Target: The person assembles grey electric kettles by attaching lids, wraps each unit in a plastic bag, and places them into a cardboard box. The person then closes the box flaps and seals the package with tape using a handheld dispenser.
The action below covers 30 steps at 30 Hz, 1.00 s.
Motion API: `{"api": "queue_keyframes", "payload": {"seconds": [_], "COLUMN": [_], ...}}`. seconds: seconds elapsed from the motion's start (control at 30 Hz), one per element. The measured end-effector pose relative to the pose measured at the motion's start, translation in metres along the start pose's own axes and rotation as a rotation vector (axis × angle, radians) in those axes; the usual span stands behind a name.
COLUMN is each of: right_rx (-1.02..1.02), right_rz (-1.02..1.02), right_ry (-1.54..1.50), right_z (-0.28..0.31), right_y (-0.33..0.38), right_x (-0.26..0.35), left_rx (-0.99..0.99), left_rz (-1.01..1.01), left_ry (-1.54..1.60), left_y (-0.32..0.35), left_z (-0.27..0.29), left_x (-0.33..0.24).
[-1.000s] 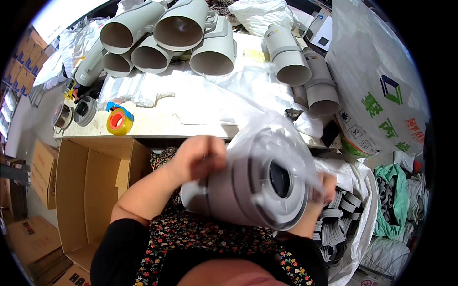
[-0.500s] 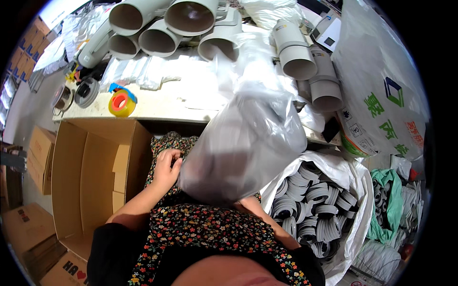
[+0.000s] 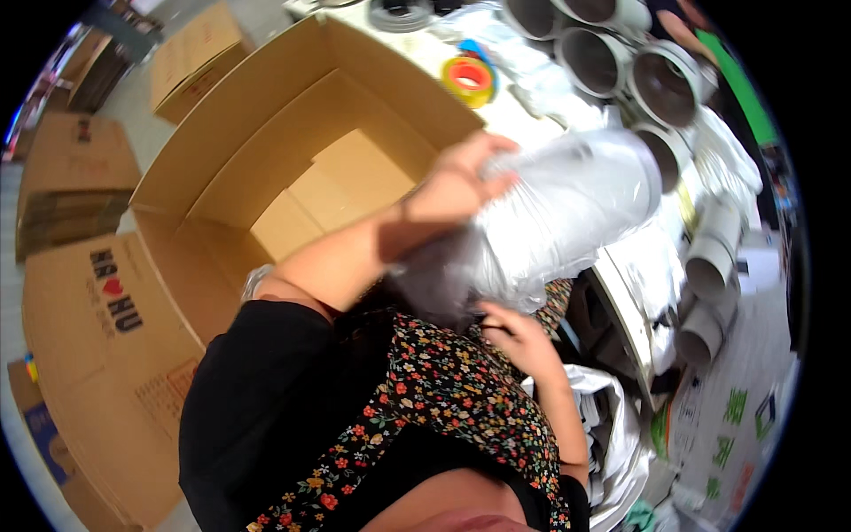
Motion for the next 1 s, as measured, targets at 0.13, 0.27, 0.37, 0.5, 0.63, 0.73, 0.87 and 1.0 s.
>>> {"api": "queue_keyframes", "payload": {"seconds": [0.13,0.27,0.37,0.5,0.63,0.73,0.87,1.0], "right_rx": [-0.339,-0.332,-0.189,-0.165,-0.171,-0.286,-0.522,-0.671], "right_rz": [-0.069,-0.216,-0.295,-0.323,-0.473,-0.431,-0.307,0.294], "right_ry": [-0.427,-0.384,-0.295,-0.201,-0.216,-0.328,-0.442,-0.812], "right_z": [0.042,0.028,0.009,0.018,0.026,0.05,0.154,0.311], "right_y": [0.0,-0.018,-0.033,-0.029,0.018,0.042,0.021,-0.065], "right_x": [-0.026,-0.063,-0.066,-0.065,-0.054,-0.054,-0.028,0.02], "left_rx": [-0.243,-0.257,0.143,0.753,-0.094,0.296,0.432,0.525], "left_rz": [0.369,0.561,0.788,0.718,1.379,1.201,1.168,1.154], "left_ry": [0.175,-0.07,-0.601,-1.085,-0.393,-0.787,-0.907,-0.908], "left_y": [0.04,0.104,0.128,0.18,0.229,0.209,0.202,0.207], "left_z": [0.185,0.271,0.229,0.132,0.144,0.155,0.187,0.201], "left_x": [-0.006,0.08,0.168,0.311,0.327,0.343,0.347,0.345]}}
Point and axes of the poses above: each hand's wrist, its own y-axis away from the middle knuckle, its own z-axis out of the back of the hand, x = y × z, the point moved 10 cm from there along -y, towards the middle knuckle, and after that the axes turned 2 degrees about z, right-handed, at the moved point
